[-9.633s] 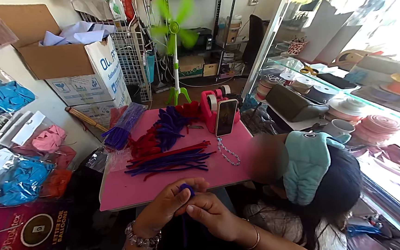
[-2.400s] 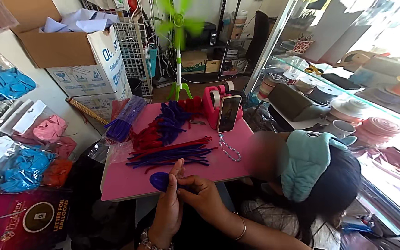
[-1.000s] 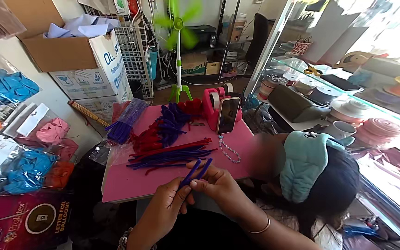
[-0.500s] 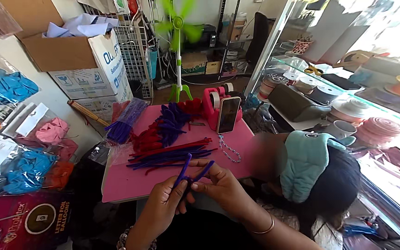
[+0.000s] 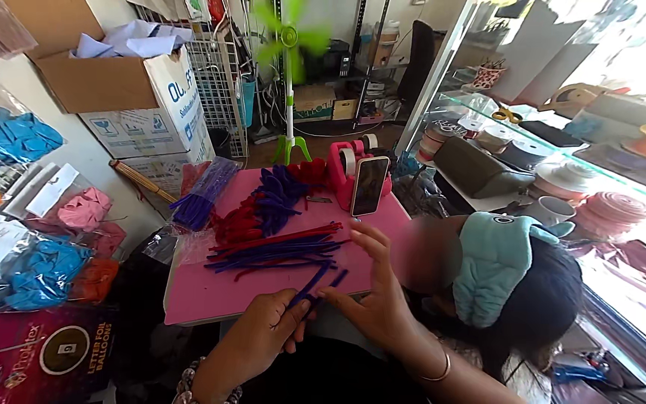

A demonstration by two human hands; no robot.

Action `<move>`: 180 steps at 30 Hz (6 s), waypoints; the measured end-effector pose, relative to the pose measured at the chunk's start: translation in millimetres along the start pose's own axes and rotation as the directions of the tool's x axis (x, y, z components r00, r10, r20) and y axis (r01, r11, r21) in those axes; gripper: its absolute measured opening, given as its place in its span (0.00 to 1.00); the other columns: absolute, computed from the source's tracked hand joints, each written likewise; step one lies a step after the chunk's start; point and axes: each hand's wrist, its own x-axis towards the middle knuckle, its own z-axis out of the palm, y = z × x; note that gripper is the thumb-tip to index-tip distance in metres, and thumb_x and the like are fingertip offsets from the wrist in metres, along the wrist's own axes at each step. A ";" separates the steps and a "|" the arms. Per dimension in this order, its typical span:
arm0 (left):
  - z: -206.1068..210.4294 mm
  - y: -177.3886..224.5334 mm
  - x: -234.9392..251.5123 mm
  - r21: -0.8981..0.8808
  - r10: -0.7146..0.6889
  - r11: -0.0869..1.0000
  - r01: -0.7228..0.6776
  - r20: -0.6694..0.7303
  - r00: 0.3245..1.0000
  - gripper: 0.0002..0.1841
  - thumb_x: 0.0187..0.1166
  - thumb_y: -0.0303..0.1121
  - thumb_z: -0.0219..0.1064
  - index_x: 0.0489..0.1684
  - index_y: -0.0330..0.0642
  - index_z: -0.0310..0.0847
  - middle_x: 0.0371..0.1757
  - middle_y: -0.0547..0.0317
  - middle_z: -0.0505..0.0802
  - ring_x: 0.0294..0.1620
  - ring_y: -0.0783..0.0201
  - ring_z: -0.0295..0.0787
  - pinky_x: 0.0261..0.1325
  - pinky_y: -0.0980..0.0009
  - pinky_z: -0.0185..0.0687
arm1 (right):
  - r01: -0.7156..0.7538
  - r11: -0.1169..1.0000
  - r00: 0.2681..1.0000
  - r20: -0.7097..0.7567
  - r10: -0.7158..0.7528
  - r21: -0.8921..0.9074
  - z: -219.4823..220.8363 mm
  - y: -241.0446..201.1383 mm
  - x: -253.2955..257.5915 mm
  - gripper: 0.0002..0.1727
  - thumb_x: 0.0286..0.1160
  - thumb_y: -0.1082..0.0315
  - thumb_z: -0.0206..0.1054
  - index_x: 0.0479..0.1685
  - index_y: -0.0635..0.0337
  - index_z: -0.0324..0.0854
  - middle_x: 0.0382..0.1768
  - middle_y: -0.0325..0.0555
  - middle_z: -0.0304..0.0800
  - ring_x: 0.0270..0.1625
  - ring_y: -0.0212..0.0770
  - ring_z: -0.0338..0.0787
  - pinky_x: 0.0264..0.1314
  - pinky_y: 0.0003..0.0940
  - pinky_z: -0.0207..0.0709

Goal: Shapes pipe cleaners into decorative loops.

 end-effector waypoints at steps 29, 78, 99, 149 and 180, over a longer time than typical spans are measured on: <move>-19.1 9.9 3.1 0.161 -0.201 0.975 0.153 0.341 0.918 0.13 0.92 0.40 0.57 0.41 0.44 0.84 0.24 0.75 0.87 0.17 0.85 0.75 0.22 0.88 0.70 | 0.026 0.950 0.766 0.604 -0.220 0.313 -9.8 1.0 20.6 0.07 0.76 0.69 0.72 0.41 0.63 0.93 0.39 0.43 0.97 0.48 0.31 0.92 0.59 0.27 0.81; 42.8 -19.5 8.9 -0.429 -0.026 0.862 -0.271 -0.570 0.821 0.05 0.73 0.24 0.74 0.42 0.39 0.90 0.35 0.58 0.96 0.31 0.71 0.93 0.33 0.77 0.90 | -0.407 0.644 0.898 0.155 0.412 0.648 31.1 -11.5 -17.7 0.05 0.69 0.77 0.75 0.42 0.62 0.90 0.36 0.38 0.95 0.37 0.26 0.92 0.43 0.21 0.88; 40.4 -9.2 9.4 -0.632 -0.214 0.760 -0.156 -0.469 0.857 0.05 0.79 0.21 0.67 0.38 0.37 0.89 0.32 0.57 0.95 0.28 0.73 0.91 0.30 0.80 0.87 | -0.383 0.741 0.920 0.151 0.363 0.552 31.6 -11.2 -17.3 0.05 0.72 0.75 0.73 0.43 0.66 0.90 0.39 0.41 0.96 0.41 0.27 0.94 0.50 0.22 0.89; -26.8 23.6 9.4 0.568 0.099 0.800 -0.193 0.193 0.976 0.19 0.86 0.50 0.60 0.44 0.47 0.92 0.37 0.65 0.94 0.37 0.73 0.89 0.40 0.70 0.83 | 0.240 0.970 0.933 0.266 -0.244 0.047 -4.2 -6.8 -11.7 0.07 0.81 0.67 0.69 0.42 0.54 0.93 0.40 0.38 0.93 0.55 0.37 0.88 0.63 0.31 0.77; -26.2 19.9 7.6 0.494 -0.060 0.869 -0.017 0.140 0.988 0.17 0.87 0.47 0.59 0.44 0.47 0.90 0.31 0.69 0.93 0.28 0.77 0.89 0.35 0.76 0.86 | 0.480 0.838 0.870 0.264 -0.416 -0.261 12.3 8.1 -16.6 0.06 0.86 0.65 0.61 0.44 0.52 0.83 0.43 0.39 0.88 0.56 0.41 0.84 0.66 0.36 0.70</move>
